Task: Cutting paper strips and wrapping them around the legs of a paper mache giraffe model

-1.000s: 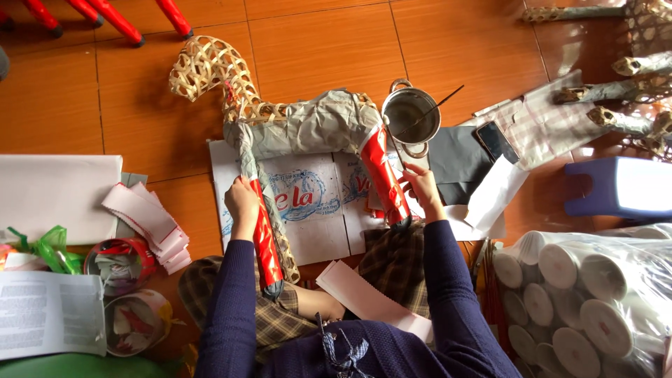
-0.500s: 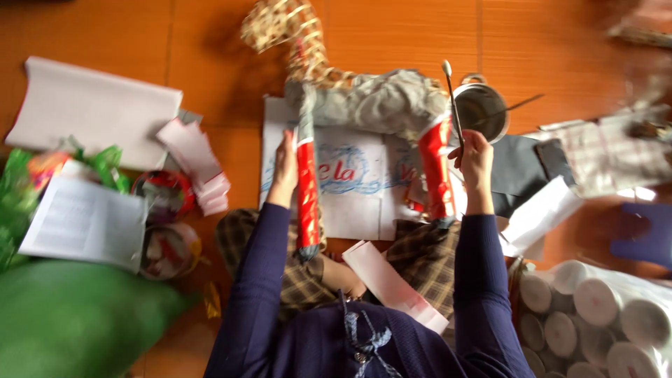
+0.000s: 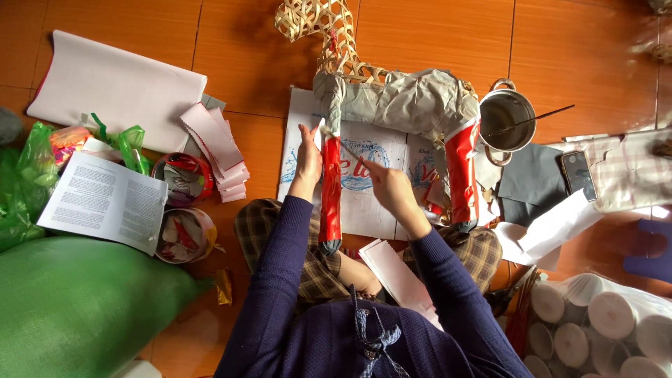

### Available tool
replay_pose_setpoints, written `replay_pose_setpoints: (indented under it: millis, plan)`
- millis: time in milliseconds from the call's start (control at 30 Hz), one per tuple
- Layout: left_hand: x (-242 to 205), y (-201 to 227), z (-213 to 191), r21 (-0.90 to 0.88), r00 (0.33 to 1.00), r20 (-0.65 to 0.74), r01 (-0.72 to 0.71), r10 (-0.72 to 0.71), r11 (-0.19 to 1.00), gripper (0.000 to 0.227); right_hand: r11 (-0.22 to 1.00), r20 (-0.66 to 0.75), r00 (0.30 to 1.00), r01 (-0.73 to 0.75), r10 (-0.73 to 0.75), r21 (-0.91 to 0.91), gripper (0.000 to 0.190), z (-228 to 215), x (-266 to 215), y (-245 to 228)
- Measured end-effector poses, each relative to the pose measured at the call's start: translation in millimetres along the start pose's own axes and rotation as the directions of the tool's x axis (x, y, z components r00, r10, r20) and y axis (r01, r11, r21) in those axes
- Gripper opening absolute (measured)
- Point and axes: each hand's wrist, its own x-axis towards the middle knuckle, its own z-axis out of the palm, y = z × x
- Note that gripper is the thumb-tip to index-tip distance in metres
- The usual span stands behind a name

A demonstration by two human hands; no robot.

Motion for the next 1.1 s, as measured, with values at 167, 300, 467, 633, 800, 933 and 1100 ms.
replay_pose_setpoints:
  millis: [167,300,467,633,800,933,1100]
  plan:
    - [24.0,-15.0,-8.3,-0.046,1.000,-0.005,-0.001,0.000,0.999,0.089,1.000,0.055,0.998,-0.016,0.017,-0.009,0.033,-24.4,-23.5,-24.2]
    - [-11.7,19.1,13.8,-0.004,0.999,0.043,-0.005,0.005,1.000,0.093,1.000,0.044,0.999,-0.018,0.018,-0.016,0.032,-17.3,-12.0,-20.2]
    - [-21.4,13.9,14.8,0.246,0.989,0.064,-0.143,0.131,0.959,0.092,0.998,-0.040,0.998,-0.055,0.057,0.043,0.032,9.9,36.0,-7.1]
    - [6.7,-28.2,23.9,0.747,0.895,0.194,-0.399,0.401,0.531,0.068,0.922,-0.147,0.977,-0.089,0.154,0.378,0.052,-46.2,23.0,24.1]
    - [29.9,-66.1,24.3,0.946,0.743,0.325,-0.241,0.586,-0.218,0.066,0.889,-0.445,0.776,-0.441,0.447,0.123,0.037,-104.8,7.6,159.0]
    - [47.0,-75.7,26.6,0.952,0.789,0.294,-0.193,0.539,-0.237,0.062,0.786,-0.493,0.739,-0.596,0.459,-0.162,0.029,-88.2,21.3,310.2]
    - [40.8,-71.1,34.6,0.955,0.836,0.246,-0.123,0.490,-0.270,0.062,0.673,-0.392,0.764,-0.641,0.513,-0.368,0.026,-87.9,44.6,349.9]
